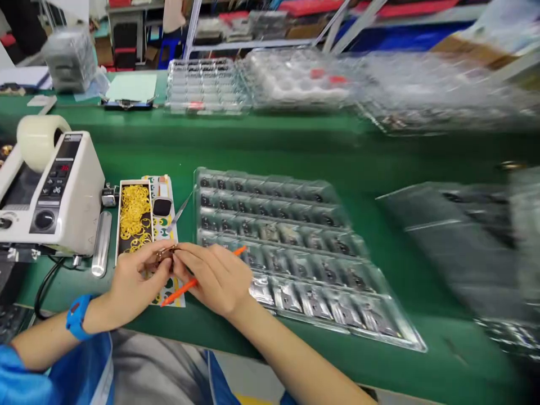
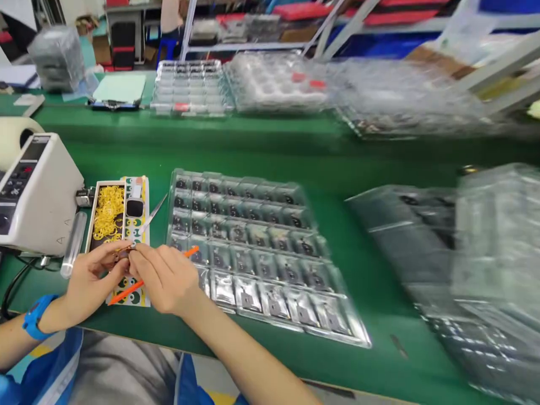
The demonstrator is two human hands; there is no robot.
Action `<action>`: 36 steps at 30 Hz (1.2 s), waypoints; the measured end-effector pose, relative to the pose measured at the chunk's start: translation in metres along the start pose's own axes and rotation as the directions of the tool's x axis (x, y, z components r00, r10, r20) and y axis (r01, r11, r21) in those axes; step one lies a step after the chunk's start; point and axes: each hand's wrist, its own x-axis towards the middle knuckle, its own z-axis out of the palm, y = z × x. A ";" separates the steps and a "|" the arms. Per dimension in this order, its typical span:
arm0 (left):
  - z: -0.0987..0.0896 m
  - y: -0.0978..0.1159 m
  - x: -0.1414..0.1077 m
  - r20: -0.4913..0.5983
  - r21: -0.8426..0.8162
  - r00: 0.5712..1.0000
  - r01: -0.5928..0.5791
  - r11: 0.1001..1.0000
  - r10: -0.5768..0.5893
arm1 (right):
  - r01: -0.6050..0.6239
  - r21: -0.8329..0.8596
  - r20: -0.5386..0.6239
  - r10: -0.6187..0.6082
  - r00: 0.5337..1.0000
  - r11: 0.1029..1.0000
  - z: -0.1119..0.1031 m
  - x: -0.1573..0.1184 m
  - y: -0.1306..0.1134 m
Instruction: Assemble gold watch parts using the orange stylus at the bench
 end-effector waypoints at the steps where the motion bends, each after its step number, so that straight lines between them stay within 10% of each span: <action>1: 0.000 0.002 0.000 -0.001 0.022 1.000 -0.030 0.999 0.030 | 0.009 -0.007 0.008 -0.009 1.000 1.000 -0.002 0.001 0.000; 14: 0.003 -0.003 -0.005 0.020 0.208 0.968 -0.248 0.946 0.250 | -0.041 -0.062 0.142 0.050 0.989 0.997 -0.011 0.002 -0.006; 36: 0.005 0.006 0.000 0.025 0.070 0.999 -0.030 0.997 0.028 | -0.084 -0.123 0.078 0.094 0.992 0.989 -0.006 -0.002 -0.006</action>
